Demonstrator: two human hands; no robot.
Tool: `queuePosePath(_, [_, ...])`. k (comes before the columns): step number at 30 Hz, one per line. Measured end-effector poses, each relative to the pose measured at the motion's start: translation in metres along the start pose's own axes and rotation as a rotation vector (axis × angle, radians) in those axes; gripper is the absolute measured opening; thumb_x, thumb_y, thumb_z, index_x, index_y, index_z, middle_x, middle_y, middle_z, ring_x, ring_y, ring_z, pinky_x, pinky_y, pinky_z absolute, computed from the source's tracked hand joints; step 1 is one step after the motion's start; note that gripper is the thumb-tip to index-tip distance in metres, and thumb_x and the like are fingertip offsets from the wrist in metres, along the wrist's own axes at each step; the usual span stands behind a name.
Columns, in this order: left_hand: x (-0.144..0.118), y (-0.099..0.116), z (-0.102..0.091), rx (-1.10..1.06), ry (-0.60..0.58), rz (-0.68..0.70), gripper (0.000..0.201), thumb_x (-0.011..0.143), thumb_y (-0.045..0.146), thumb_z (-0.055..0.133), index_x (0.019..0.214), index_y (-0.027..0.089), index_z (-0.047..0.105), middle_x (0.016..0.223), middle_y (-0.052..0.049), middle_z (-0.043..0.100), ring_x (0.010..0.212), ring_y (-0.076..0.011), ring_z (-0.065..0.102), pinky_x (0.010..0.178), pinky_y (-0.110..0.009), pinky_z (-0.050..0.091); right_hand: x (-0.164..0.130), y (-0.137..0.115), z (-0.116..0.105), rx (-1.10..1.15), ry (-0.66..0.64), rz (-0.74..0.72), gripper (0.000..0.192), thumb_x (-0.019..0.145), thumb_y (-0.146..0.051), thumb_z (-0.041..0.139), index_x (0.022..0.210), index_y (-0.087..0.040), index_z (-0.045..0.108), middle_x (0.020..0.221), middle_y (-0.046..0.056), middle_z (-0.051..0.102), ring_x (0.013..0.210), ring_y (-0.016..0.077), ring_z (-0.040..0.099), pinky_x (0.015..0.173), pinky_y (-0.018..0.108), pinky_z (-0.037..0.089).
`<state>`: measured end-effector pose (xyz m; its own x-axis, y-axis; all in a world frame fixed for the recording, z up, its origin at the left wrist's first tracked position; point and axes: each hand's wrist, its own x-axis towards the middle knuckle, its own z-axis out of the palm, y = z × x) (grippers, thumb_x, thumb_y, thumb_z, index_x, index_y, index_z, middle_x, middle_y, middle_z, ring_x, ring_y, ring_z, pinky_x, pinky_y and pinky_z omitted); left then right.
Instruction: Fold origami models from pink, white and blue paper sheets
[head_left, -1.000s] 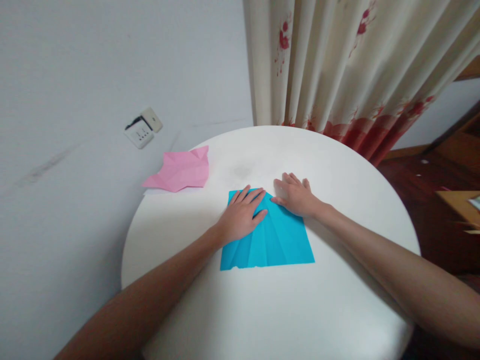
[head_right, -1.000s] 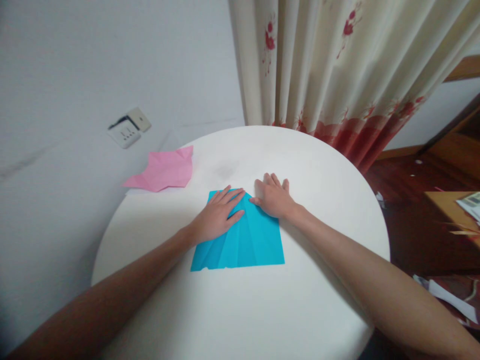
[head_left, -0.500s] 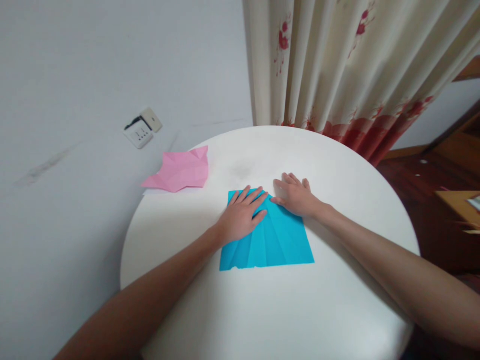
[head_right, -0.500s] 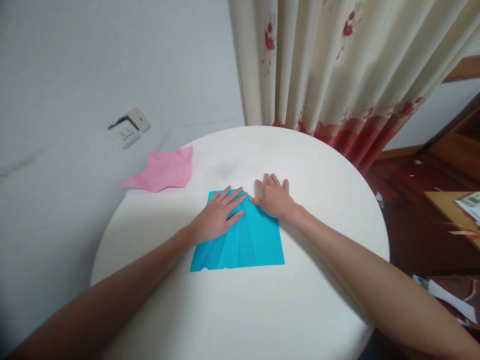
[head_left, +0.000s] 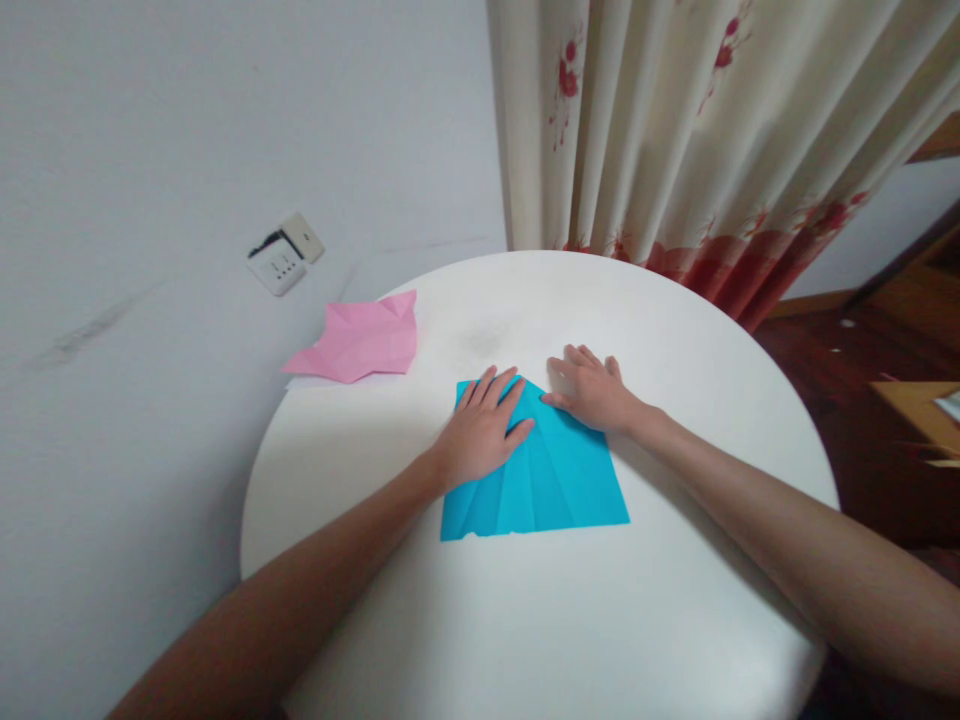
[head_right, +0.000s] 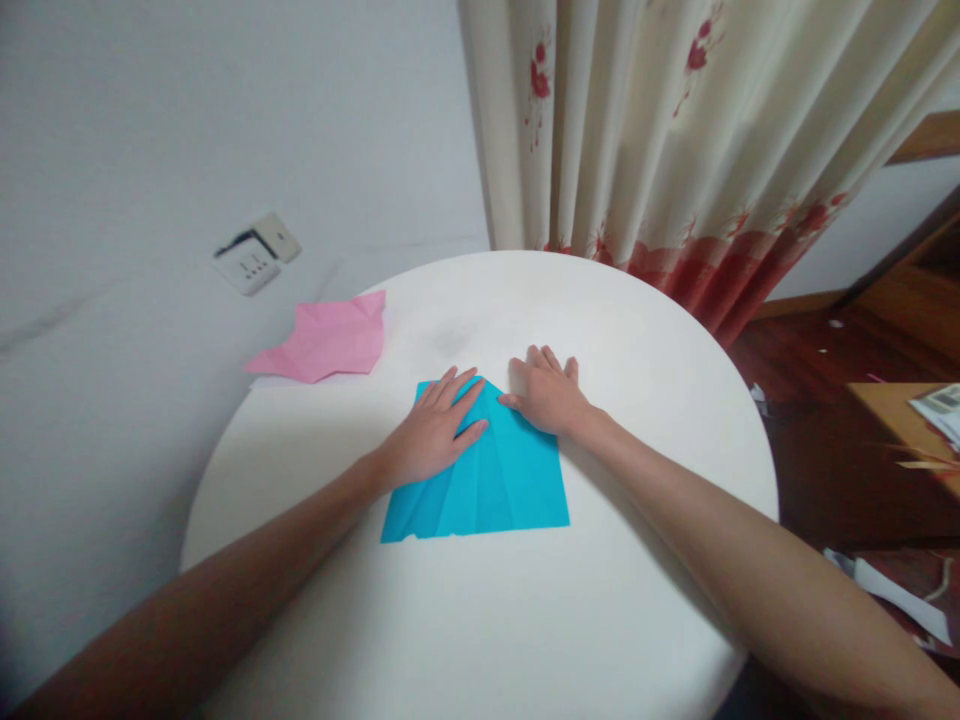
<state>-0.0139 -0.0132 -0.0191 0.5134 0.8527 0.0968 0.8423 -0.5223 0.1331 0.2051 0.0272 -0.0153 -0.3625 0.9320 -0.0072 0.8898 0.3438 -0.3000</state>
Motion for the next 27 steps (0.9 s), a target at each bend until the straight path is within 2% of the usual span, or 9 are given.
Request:
queuePosePath(6, [0.000,-0.001,-0.001,-0.008,0.013,-0.029,0.065,0.097,0.057,0.035,0.150,0.018,0.035,0.158,-0.012,0.031,0.147,-0.0364,0.019,0.117,-0.058,0.022,-0.001,-0.004,-0.004,-0.007,0.005,-0.028,0.062,0.091,-0.049,0.055,0.147,-0.026,0.040,0.158,0.018,0.028,0.147,0.0413,0.018,0.108,0.073,0.021])
queuePosePath(10, [0.000,-0.001,-0.001,-0.016,0.013,-0.029,0.064,0.097,0.056,0.036,0.149,0.018,0.036,0.157,-0.012,0.032,0.147,-0.0365,0.020,0.117,-0.059,0.022,-0.004,-0.010,-0.005,-0.080,0.016,-0.227,0.047,0.096,-0.031,0.048,0.143,-0.031,0.048,0.160,0.011,0.027,0.149,0.0340,0.014,0.113,0.067,0.015])
queuePosePath(12, [0.000,-0.001,-0.001,-0.020,0.012,-0.028,0.063,0.097,0.055,0.037,0.148,0.018,0.036,0.157,-0.012,0.032,0.147,-0.0364,0.021,0.116,-0.059,0.022,-0.005,-0.013,-0.003,-0.115,0.020,-0.276,0.044,0.098,-0.025,0.042,0.141,-0.030,0.050,0.159,0.010,0.030,0.149,0.0335,0.017,0.114,0.066,0.015])
queuePosePath(17, [0.000,-0.001,-0.001,-0.024,0.005,-0.027,0.062,0.097,0.056,0.037,0.147,0.018,0.037,0.157,-0.013,0.032,0.146,-0.0361,0.022,0.116,-0.058,0.022,-0.005,-0.018,0.002,-0.176,0.044,-0.258,0.046,0.102,-0.031,0.030,0.145,-0.026,0.046,0.158,0.013,0.032,0.147,0.0366,0.020,0.112,0.067,0.019])
queuePosePath(22, [0.000,-0.001,-0.001,-0.024,0.010,-0.025,0.060,0.097,0.055,0.037,0.146,0.021,0.039,0.157,-0.012,0.032,0.146,-0.0353,0.024,0.117,-0.058,0.021,-0.005,-0.024,0.000,-0.189,0.043,-0.240,0.048,0.103,-0.035,0.026,0.147,-0.029,0.042,0.158,0.009,0.032,0.148,0.0342,0.019,0.115,0.064,0.016])
queuePosePath(27, [-0.001,-0.001,-0.001,-0.028,0.008,-0.031,0.060,0.097,0.056,0.036,0.146,0.021,0.038,0.157,-0.012,0.031,0.146,-0.0355,0.022,0.116,-0.058,0.021,-0.005,-0.017,-0.006,-0.130,-0.066,-0.228,0.051,0.101,-0.041,0.031,0.151,-0.032,0.036,0.161,0.008,0.025,0.149,0.0345,0.013,0.115,0.066,0.012])
